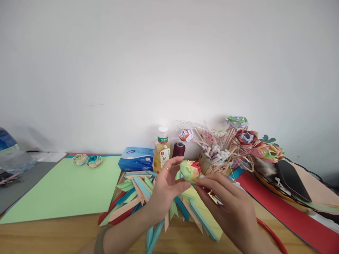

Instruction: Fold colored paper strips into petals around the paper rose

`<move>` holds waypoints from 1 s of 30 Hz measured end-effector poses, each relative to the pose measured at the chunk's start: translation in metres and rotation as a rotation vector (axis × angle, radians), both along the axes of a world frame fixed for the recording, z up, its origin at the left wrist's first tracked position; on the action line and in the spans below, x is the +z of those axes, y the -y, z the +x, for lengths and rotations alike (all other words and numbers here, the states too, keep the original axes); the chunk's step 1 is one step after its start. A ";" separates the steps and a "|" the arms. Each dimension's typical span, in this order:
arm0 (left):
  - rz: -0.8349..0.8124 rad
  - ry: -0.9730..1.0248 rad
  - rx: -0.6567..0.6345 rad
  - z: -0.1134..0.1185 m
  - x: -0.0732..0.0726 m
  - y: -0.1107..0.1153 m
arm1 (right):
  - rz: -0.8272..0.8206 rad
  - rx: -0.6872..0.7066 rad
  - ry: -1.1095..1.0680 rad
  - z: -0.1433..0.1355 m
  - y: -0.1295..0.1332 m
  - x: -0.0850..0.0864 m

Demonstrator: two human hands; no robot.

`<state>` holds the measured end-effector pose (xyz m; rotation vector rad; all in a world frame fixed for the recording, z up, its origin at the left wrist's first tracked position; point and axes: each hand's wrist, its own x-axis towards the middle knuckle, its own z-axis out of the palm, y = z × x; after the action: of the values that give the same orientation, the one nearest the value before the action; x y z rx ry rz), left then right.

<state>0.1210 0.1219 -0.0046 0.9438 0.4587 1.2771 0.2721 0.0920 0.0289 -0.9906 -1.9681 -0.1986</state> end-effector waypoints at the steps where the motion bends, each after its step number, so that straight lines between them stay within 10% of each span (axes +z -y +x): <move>1: -0.016 0.006 -0.018 0.000 0.000 0.001 | 0.064 -0.021 0.044 0.000 0.001 -0.002; 22: -0.503 -0.078 -0.408 -0.011 0.000 -0.022 | 0.034 0.120 0.415 0.026 -0.022 -0.004; 30: -0.354 0.026 -0.384 -0.010 0.000 -0.020 | -0.069 0.020 0.077 0.025 -0.024 0.000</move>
<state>0.1110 0.1423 -0.0051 0.6745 0.4403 0.8246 0.2976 0.1164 0.0292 -1.0198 -2.0664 -0.1610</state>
